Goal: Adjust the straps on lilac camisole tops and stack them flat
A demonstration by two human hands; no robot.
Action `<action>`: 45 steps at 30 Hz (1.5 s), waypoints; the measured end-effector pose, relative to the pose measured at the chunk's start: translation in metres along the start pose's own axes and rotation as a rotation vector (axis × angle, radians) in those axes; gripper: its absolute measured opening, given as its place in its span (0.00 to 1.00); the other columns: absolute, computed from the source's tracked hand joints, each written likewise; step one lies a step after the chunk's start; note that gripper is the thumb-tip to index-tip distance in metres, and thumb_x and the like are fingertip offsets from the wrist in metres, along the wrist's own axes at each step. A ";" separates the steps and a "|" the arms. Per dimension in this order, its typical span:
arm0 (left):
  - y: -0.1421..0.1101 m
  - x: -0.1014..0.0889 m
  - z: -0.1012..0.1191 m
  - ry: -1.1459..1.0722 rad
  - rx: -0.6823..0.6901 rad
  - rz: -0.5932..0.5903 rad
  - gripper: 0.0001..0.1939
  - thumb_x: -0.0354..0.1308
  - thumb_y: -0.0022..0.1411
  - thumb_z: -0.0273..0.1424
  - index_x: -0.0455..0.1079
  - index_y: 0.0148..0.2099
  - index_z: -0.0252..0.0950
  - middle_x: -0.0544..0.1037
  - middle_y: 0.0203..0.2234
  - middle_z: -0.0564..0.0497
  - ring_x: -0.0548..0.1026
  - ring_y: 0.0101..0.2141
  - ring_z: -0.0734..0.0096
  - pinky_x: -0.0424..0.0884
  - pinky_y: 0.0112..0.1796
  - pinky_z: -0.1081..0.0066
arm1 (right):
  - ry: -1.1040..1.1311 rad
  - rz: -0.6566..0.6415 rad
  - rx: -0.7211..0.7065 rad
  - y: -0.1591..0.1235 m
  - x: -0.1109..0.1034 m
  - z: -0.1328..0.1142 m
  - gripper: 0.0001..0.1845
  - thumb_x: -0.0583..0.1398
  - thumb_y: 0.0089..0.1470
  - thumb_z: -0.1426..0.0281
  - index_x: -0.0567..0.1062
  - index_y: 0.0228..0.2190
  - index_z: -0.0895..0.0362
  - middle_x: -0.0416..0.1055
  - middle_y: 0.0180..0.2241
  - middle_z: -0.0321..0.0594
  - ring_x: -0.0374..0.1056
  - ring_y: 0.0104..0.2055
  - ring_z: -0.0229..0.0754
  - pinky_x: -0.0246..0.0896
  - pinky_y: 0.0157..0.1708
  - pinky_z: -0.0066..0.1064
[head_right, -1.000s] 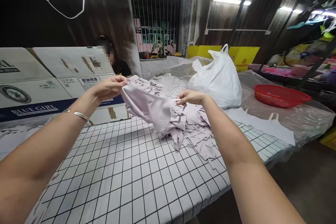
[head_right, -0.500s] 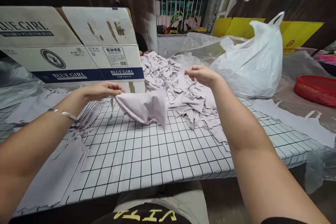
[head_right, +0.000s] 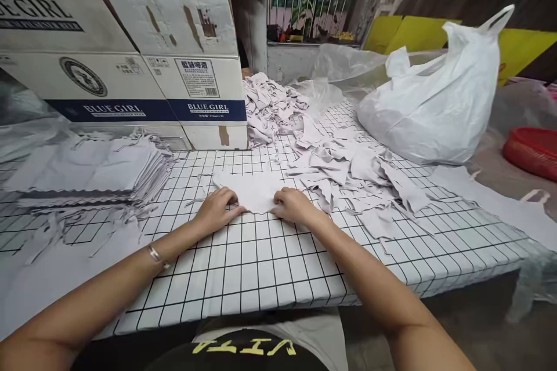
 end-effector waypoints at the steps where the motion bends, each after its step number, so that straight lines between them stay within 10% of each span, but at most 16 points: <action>1: 0.004 0.002 -0.002 0.007 -0.034 0.026 0.15 0.60 0.57 0.43 0.68 0.40 0.38 0.73 0.38 0.44 0.71 0.41 0.54 0.65 0.41 0.57 | -0.021 0.028 -0.019 -0.001 0.003 -0.003 0.16 0.71 0.49 0.63 0.75 0.38 0.54 0.69 0.38 0.39 0.66 0.39 0.45 0.57 0.36 0.30; 7: 0.034 0.000 -0.012 0.007 -0.136 0.095 0.06 0.53 0.59 0.29 0.71 0.36 0.39 0.72 0.37 0.46 0.70 0.44 0.54 0.64 0.44 0.56 | -0.031 0.184 -0.080 0.000 0.004 -0.006 0.03 0.63 0.56 0.73 0.76 0.30 0.56 0.70 0.32 0.39 0.65 0.37 0.45 0.55 0.36 0.32; 15: 0.079 -0.036 0.015 -0.166 -0.257 0.191 0.09 0.44 0.64 0.28 0.65 0.42 0.38 0.76 0.34 0.50 0.74 0.36 0.65 0.65 0.41 0.65 | 0.386 0.426 0.156 0.027 -0.025 -0.012 0.14 0.60 0.53 0.63 0.64 0.39 0.54 0.70 0.37 0.36 0.66 0.34 0.43 0.57 0.31 0.29; 21: 0.094 -0.058 0.040 -0.127 -0.160 0.126 0.13 0.54 0.61 0.43 0.66 0.38 0.38 0.76 0.32 0.49 0.73 0.34 0.62 0.64 0.33 0.69 | 0.283 0.416 0.231 0.045 -0.036 -0.020 0.10 0.58 0.50 0.72 0.67 0.37 0.53 0.71 0.32 0.33 0.66 0.31 0.43 0.52 0.27 0.28; 32: 0.068 -0.080 -0.067 0.029 -0.368 -0.018 0.06 0.62 0.44 0.32 0.67 0.25 0.38 0.74 0.26 0.48 0.71 0.33 0.60 0.63 0.32 0.69 | 0.231 0.469 0.437 0.026 -0.117 0.045 0.10 0.62 0.43 0.83 0.74 0.27 0.57 0.69 0.25 0.33 0.65 0.29 0.39 0.52 0.26 0.25; 37: 0.069 -0.096 -0.068 -0.240 -0.410 -0.133 0.14 0.61 0.46 0.43 0.72 0.23 0.36 0.71 0.18 0.51 0.68 0.24 0.68 0.62 0.26 0.71 | 0.580 0.395 0.534 0.030 -0.127 0.069 0.08 0.64 0.46 0.83 0.74 0.24 0.60 0.67 0.19 0.34 0.63 0.21 0.36 0.54 0.20 0.22; 45: 0.079 -0.118 -0.056 -0.508 -0.500 0.009 0.06 0.61 0.48 0.31 0.69 0.23 0.34 0.71 0.17 0.49 0.71 0.24 0.66 0.70 0.27 0.68 | 0.801 0.404 0.541 0.038 -0.135 0.078 0.11 0.65 0.50 0.84 0.71 0.24 0.61 0.66 0.18 0.36 0.64 0.18 0.35 0.61 0.18 0.21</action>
Point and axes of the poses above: each hand's wrist, its own y-axis towards the middle knuckle, its own x-axis out of the palm, z = x × y, the point moved 6 cm from there along y, towards the middle knuckle
